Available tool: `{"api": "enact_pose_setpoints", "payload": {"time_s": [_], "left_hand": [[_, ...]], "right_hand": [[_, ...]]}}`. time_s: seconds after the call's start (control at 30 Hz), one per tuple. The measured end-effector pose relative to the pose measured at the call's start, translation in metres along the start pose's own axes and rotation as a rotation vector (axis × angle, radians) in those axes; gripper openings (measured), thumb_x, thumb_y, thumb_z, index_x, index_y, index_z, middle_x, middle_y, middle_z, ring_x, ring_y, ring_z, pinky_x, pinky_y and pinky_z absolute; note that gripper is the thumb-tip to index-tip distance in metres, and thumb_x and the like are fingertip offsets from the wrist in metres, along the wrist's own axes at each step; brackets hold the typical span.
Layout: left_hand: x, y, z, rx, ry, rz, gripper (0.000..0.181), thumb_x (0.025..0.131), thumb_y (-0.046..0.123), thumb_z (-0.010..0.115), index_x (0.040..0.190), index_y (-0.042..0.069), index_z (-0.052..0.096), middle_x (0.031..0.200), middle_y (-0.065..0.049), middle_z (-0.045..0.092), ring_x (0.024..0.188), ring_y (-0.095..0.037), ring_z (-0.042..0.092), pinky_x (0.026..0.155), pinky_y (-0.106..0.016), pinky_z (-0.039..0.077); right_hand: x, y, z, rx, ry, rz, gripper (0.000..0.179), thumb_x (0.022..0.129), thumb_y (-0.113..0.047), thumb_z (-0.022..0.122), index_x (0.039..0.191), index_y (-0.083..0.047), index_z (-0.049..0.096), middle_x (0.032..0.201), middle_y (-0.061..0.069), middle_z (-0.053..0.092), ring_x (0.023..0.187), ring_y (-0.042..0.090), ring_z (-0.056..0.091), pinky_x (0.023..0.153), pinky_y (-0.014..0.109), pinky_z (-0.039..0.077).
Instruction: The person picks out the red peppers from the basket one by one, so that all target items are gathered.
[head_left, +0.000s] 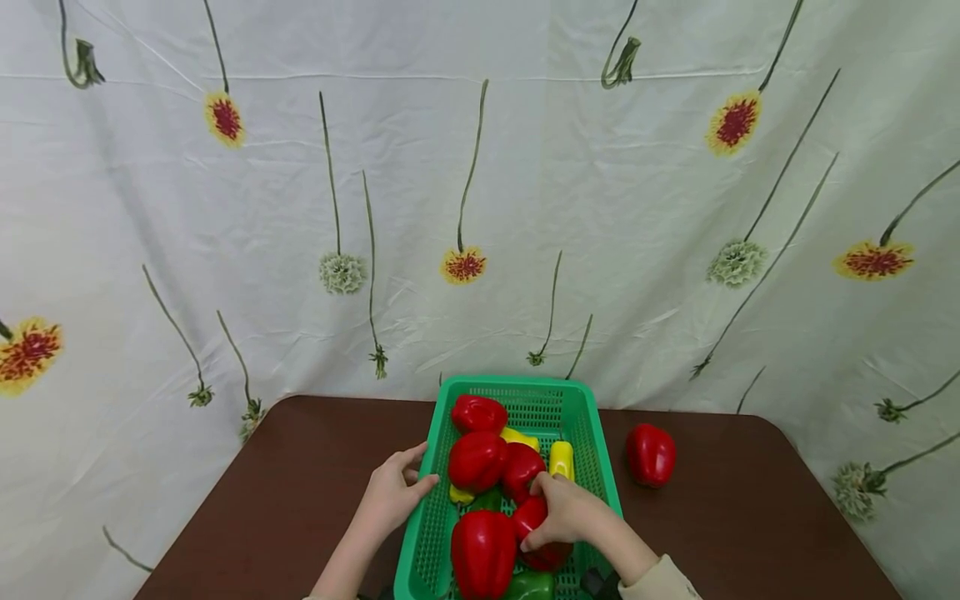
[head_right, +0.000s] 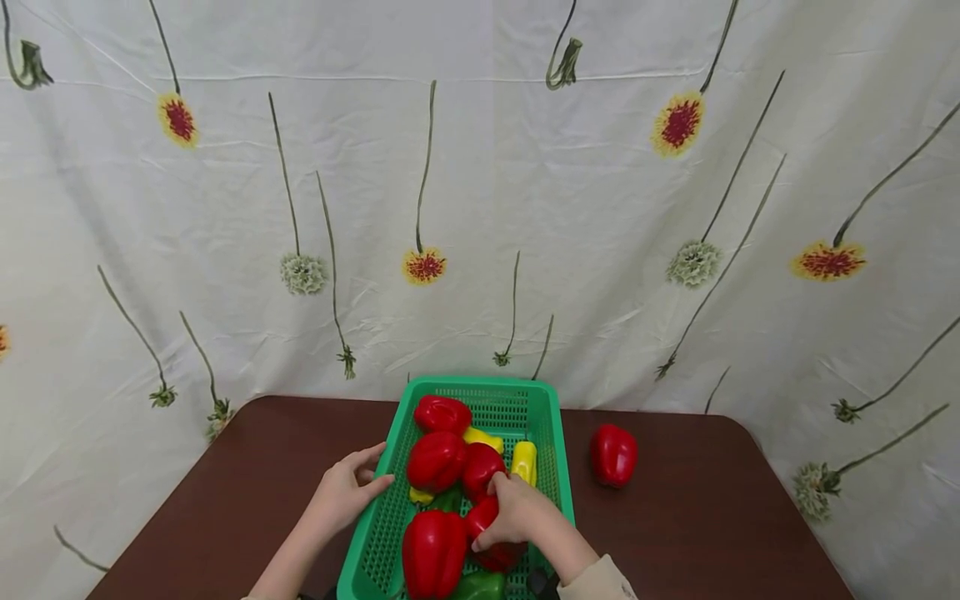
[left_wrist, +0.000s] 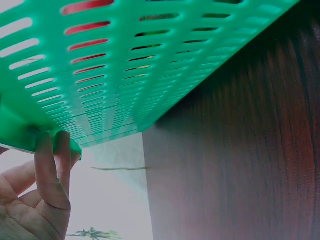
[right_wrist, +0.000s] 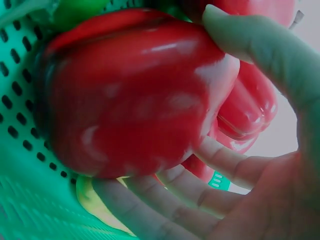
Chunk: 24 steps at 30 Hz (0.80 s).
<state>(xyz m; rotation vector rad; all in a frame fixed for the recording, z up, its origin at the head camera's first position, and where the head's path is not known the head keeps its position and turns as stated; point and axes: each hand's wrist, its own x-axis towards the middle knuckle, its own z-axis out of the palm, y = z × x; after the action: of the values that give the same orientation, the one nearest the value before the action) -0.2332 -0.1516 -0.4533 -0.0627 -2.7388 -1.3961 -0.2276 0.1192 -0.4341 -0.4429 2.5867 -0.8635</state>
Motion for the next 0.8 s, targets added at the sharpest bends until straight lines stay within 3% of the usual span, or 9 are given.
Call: {"api": "enact_pose_setpoints", "payload": {"time_s": [0.17,0.37,0.8], "left_hand": [[0.0,0.001,0.001,0.006,0.003,-0.006,0.053,0.086,0.009,0.075,0.134,-0.003,0.058,0.113,-0.015,0.065,0.085,-0.019,0.068,0.065,-0.029,0.055],[0.0,0.002,0.0,0.005,0.006,-0.02,0.054,0.085,0.008,0.074,0.135,-0.004,0.057,0.117,-0.018,0.064,0.084,-0.019,0.068,0.063,-0.028,0.054],[0.002,0.002,0.0,0.017,-0.016,-0.051,0.055,0.086,0.009,0.074,0.137,-0.003,0.056,0.12,-0.02,0.063,0.085,-0.021,0.068,0.064,-0.031,0.055]], "right_hand": [[-0.002,0.002,-0.007,0.016,-0.012,-0.024,0.054,0.07,-0.025,0.087,0.11,-0.002,0.059,0.1,0.007,0.063,0.085,0.02,0.056,0.07,0.039,0.053],[-0.009,0.002,-0.026,0.11,0.001,-0.046,0.053,0.072,-0.023,0.083,0.114,-0.001,0.059,0.1,0.008,0.063,0.086,0.02,0.058,0.068,0.038,0.054],[-0.02,0.012,-0.06,0.245,0.17,0.001,0.06,0.077,-0.03,0.079,0.128,-0.005,0.058,0.122,0.012,0.061,0.101,0.022,0.059,0.075,0.038,0.057]]}}
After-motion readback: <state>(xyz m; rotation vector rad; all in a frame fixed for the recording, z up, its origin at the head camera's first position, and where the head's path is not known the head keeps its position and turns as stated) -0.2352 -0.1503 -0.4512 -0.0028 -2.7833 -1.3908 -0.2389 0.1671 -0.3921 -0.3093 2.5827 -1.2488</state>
